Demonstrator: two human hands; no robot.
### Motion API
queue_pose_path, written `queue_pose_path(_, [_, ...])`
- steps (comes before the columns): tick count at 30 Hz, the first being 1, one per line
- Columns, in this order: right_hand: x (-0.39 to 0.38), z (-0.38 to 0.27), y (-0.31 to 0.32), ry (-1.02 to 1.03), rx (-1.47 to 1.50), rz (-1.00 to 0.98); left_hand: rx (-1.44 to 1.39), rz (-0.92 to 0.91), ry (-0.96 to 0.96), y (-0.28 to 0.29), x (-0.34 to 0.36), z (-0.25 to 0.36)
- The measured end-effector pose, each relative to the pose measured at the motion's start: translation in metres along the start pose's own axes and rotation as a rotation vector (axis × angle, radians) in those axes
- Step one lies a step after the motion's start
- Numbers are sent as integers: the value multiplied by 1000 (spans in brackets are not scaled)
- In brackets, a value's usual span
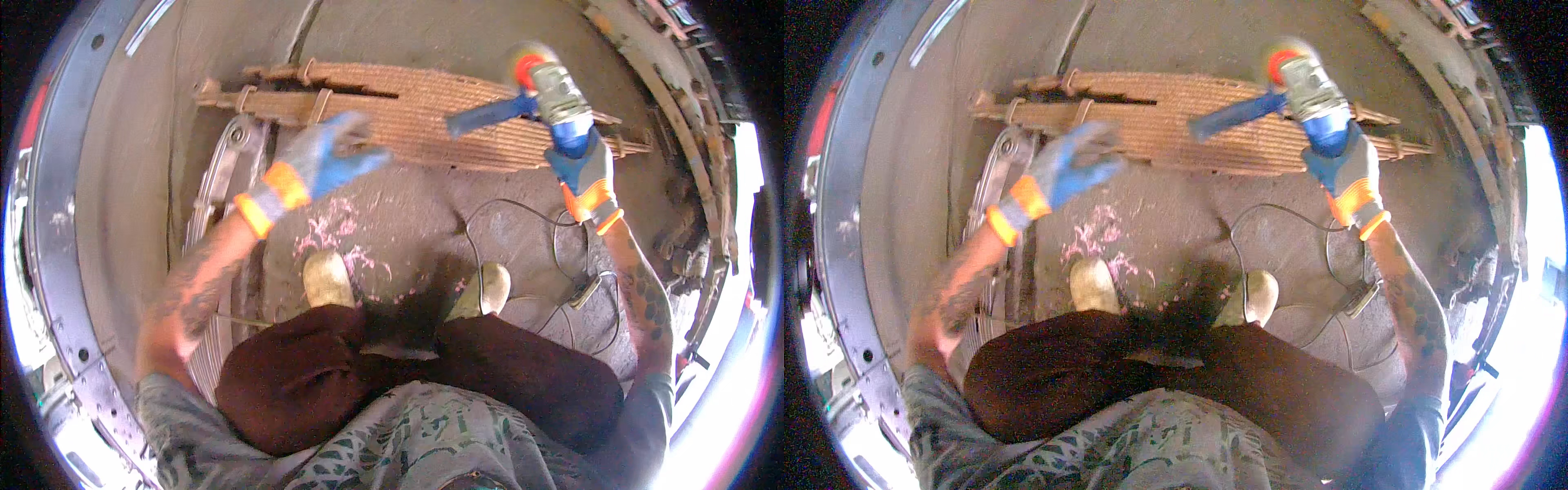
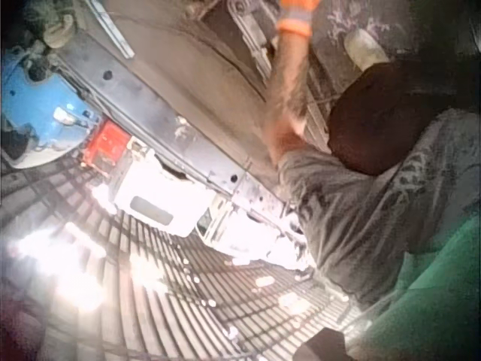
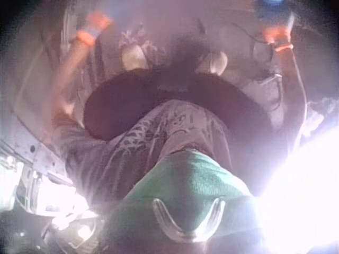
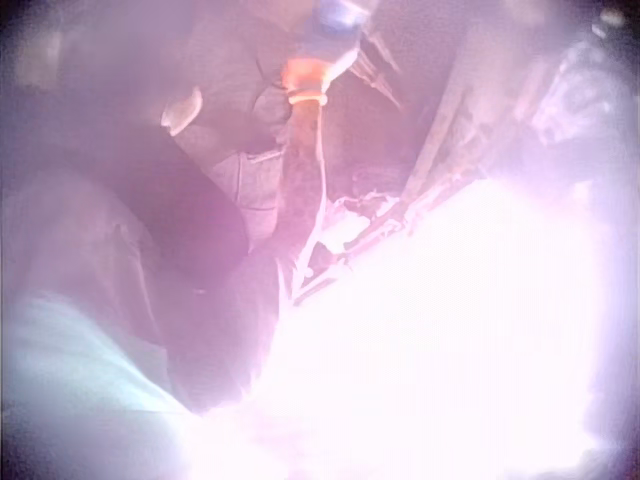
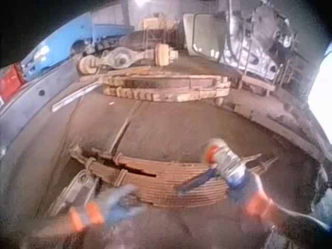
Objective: The person puts on work gloves and uses an angle grinder to grind a bundle of rusty metal rods lying on the floor. The person holds the rods with one hand while operating the grinder with the other, creating sparks as the tool removes rust from the surface.
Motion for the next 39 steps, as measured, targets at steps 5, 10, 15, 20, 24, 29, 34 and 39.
queue_pose_path(5, [-10, -46, -67, 57, -350, 24, 95, -92, 10, -61, 64, 4])
queue_pose_path(10, [-10, -37, -65, 2, -448, 150, 199, -100, 63, -85, 148, 23])
queue_pose_path(15, [29, -60, -107, 60, -533, 62, 188, -57, 39, -61, 164, -12])
queue_pose_path(20, [47, -66, -126, 32, -561, 32, 85, 22, 208, -39, 141, -39])
queue_pose_path(24, [63, -64, -142, 34, -510, 8, 155, 114, 215, -25, 129, -52])
queue_pose_path(29, [70, -63, -149, -2, -584, -38, 226, 181, 337, -27, 125, -61])
queue_pose_path(34, [77, -70, -149, 29, -570, -35, 209, 252, 327, -25, 126, -67])
queue_pose_path(39, [77, -73, -149, -32, -551, -67, 213, 205, 337, -21, 131, -60])
Point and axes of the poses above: each hand's wrist, its own x-axis towards the middle knuckle, its own y-axis out of the back of the hand, z = x × y, the point moved 8 cm from there along x, towards the middle knuckle, and after that the axes turned 11 degrees about -z, right-handed, at the moved point
